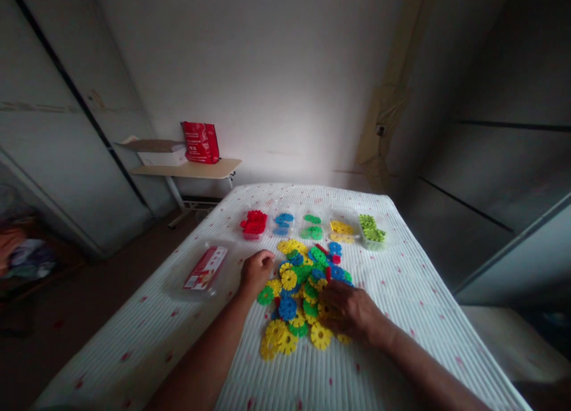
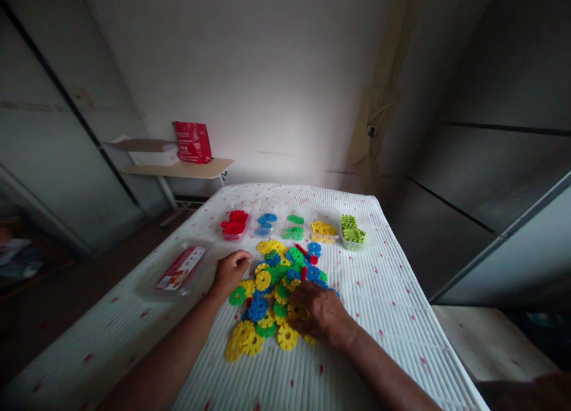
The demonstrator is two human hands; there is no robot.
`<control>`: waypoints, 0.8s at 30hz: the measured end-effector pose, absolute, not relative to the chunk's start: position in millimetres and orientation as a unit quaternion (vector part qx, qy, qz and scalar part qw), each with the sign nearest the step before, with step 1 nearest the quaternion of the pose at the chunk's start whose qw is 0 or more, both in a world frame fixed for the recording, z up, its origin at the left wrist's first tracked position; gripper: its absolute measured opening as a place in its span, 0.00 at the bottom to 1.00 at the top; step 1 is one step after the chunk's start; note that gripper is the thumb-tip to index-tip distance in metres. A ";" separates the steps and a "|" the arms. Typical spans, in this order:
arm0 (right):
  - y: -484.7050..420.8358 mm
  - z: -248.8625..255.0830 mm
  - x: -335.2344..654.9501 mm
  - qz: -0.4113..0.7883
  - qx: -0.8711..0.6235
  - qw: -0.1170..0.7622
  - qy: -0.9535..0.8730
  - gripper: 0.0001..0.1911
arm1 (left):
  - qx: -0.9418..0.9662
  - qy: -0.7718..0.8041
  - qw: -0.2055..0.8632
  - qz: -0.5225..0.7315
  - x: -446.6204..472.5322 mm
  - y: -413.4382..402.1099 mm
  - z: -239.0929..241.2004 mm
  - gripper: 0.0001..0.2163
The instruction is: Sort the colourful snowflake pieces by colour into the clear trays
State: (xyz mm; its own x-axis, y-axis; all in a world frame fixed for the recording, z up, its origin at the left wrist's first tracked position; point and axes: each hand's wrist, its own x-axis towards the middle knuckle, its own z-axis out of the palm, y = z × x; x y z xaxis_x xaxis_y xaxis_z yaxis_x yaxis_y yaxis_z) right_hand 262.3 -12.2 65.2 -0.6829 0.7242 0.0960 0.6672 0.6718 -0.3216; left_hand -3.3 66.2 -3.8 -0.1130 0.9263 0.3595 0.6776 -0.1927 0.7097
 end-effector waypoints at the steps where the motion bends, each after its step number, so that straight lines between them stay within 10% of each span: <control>1: -12.5 63.8 262.0 0.141 -0.384 0.113 -0.906 0.13 | 0.649 0.618 0.149 0.418 -3.5 66.3 -3.9 0.08; 12: 16.1 66.9 277.2 0.193 -0.449 0.252 -0.835 0.15 | 0.644 0.618 0.159 0.421 -3.6 67.0 -5.7 0.08; 24: 17.8 65.7 251.8 0.161 -0.441 0.128 -0.874 0.15 | 0.643 0.619 0.164 0.420 -3.3 66.0 -3.0 0.08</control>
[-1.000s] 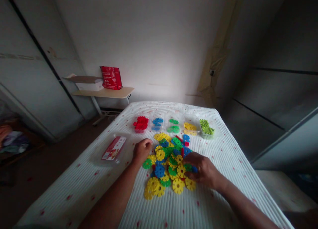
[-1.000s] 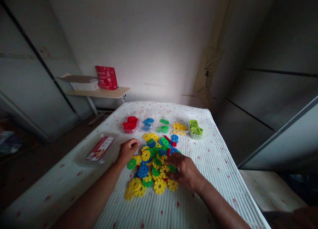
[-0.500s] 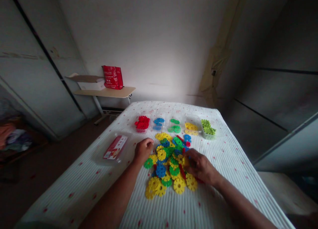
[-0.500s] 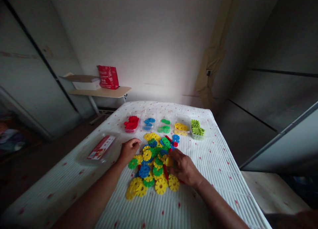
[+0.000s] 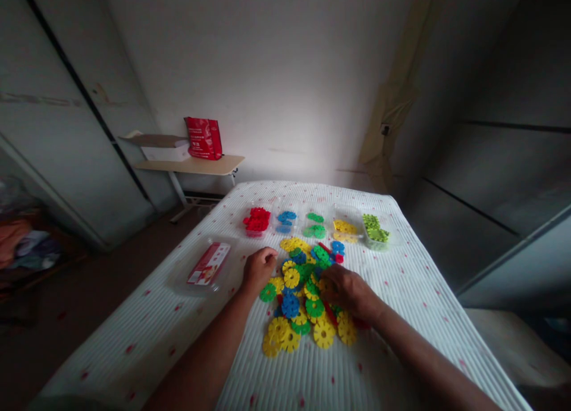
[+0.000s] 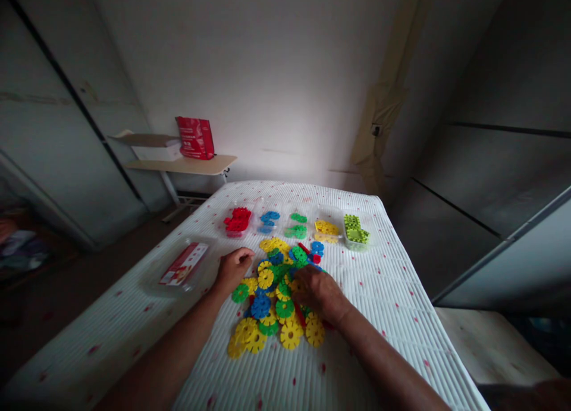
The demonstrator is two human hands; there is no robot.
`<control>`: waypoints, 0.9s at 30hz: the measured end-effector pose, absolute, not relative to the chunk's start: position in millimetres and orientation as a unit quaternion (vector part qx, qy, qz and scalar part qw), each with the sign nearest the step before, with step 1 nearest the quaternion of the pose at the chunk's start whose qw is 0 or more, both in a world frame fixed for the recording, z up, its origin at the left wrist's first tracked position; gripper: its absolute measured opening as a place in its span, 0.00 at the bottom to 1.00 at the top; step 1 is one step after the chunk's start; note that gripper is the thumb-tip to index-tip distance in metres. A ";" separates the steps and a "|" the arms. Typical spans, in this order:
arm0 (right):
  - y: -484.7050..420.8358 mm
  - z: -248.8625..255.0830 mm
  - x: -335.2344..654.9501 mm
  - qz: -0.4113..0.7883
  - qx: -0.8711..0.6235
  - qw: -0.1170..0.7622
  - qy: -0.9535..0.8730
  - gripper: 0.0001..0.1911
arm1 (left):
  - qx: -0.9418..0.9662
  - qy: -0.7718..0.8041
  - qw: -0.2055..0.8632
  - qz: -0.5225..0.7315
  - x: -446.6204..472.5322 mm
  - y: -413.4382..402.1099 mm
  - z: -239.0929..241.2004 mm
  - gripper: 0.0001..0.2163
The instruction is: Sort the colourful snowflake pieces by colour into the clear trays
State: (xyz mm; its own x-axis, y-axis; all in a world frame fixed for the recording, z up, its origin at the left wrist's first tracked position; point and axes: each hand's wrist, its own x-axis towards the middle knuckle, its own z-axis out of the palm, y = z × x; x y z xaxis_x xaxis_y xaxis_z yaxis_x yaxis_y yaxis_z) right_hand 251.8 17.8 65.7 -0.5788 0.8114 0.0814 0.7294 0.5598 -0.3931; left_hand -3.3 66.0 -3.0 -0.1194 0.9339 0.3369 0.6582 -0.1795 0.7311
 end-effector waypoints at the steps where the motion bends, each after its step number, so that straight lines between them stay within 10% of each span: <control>1: 17.7 65.9 252.6 0.160 -0.436 0.124 -0.877 0.16 | 0.643 0.619 0.164 0.420 -3.3 65.9 -2.8 0.08; 18: 14.2 79.8 271.7 0.148 -0.453 0.258 -0.841 0.15 | 0.642 0.620 0.166 0.419 -2.8 64.8 -0.9 0.08; 27: -49.2 71.7 282.9 0.116 -0.384 0.079 -0.913 0.11 | 0.642 0.630 0.167 0.402 -1.4 63.9 0.5 0.08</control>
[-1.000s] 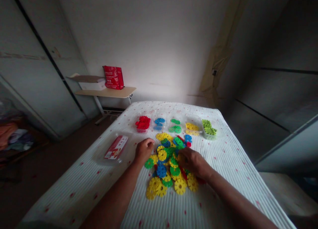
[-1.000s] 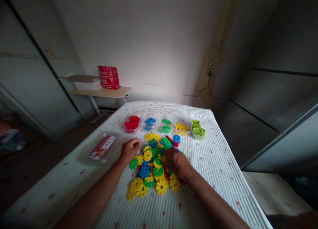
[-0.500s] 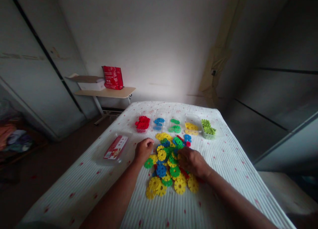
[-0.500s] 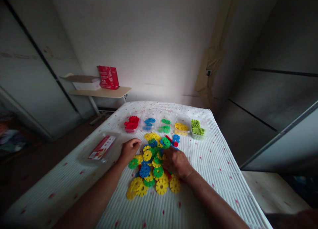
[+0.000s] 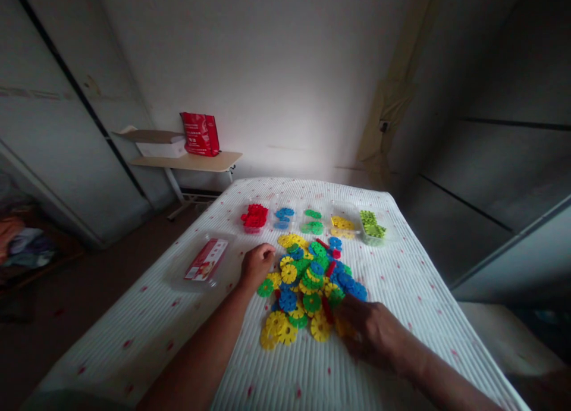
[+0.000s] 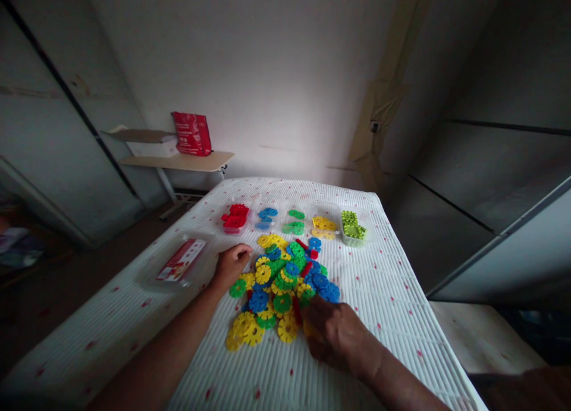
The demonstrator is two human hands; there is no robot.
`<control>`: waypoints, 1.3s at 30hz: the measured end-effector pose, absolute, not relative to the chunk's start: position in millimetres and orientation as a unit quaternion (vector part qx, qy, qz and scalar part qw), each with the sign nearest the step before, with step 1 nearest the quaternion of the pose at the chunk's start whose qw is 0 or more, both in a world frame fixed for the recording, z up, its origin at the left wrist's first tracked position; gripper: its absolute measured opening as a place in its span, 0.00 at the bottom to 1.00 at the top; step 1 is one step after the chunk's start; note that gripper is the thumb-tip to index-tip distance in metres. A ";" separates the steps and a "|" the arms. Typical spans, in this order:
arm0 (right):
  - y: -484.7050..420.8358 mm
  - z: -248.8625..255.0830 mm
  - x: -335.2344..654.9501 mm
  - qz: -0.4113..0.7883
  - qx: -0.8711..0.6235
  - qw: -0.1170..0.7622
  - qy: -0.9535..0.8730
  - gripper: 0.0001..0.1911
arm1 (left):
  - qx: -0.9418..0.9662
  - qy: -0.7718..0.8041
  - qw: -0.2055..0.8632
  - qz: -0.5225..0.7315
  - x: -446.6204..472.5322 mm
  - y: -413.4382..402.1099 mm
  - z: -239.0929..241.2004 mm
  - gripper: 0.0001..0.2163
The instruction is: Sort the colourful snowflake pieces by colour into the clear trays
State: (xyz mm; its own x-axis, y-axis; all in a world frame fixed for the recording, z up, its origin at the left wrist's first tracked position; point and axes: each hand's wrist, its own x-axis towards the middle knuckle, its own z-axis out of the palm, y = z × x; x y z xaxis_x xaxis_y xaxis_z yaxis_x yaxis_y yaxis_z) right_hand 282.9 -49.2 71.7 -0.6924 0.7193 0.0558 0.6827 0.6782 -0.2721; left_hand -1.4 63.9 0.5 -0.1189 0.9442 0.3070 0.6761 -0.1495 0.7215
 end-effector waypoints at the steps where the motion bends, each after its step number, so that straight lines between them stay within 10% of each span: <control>1: -52.3 67.7 282.9 0.108 -0.389 0.069 -0.912 0.12 | 0.643 0.629 0.166 0.404 -1.2 63.9 0.3 0.08; 39: 129.8 107.7 285.3 -0.116 -0.577 0.208 -0.781 0.17 | 0.641 0.632 0.167 0.402 -3.5 67.8 -3.3 0.09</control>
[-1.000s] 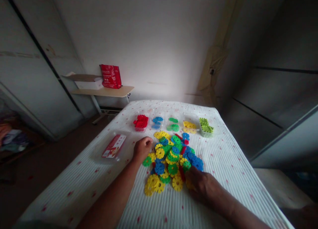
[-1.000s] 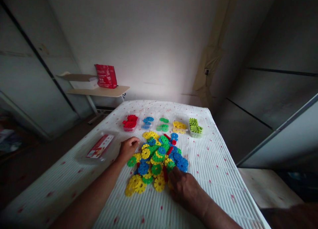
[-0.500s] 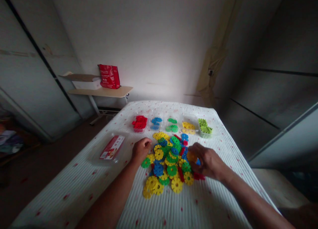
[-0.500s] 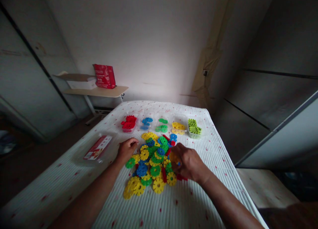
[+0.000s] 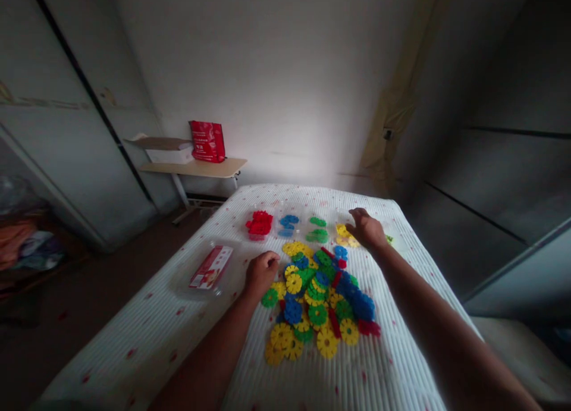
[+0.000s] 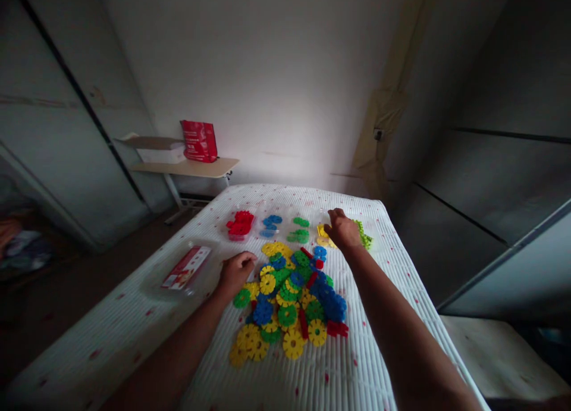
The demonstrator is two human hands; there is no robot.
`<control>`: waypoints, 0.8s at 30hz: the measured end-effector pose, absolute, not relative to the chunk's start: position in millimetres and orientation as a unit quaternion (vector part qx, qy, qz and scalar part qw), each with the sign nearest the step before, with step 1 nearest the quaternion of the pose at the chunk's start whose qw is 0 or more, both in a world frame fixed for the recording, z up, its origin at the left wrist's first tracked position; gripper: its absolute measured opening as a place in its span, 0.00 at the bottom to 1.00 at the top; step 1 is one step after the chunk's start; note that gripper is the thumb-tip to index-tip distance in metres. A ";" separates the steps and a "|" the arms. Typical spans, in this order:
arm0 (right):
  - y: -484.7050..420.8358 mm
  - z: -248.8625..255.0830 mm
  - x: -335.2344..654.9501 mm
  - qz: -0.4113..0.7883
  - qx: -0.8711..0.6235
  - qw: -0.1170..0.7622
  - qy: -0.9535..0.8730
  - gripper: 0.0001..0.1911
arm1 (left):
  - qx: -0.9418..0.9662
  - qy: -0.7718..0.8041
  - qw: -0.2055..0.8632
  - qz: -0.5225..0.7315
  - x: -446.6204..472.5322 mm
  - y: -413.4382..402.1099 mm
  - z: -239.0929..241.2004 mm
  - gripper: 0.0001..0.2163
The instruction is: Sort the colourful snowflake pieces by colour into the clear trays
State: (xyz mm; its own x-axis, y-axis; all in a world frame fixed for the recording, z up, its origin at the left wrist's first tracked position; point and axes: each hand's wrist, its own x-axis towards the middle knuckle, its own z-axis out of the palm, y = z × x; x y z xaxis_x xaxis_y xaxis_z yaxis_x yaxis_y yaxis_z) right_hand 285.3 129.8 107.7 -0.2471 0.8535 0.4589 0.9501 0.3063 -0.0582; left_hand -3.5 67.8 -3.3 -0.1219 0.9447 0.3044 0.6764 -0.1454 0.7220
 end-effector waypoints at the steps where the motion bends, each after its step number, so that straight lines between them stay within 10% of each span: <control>1: 126.6 105.1 285.5 -0.119 -0.576 0.209 -0.781 0.16 | 0.641 0.631 0.169 0.402 -3.3 67.5 -3.1 0.09; 24: 63.7 11.8 337.4 -0.017 -0.551 0.260 -0.793 0.15 | 0.678 0.589 0.191 0.396 -2.4 61.8 0.0 0.07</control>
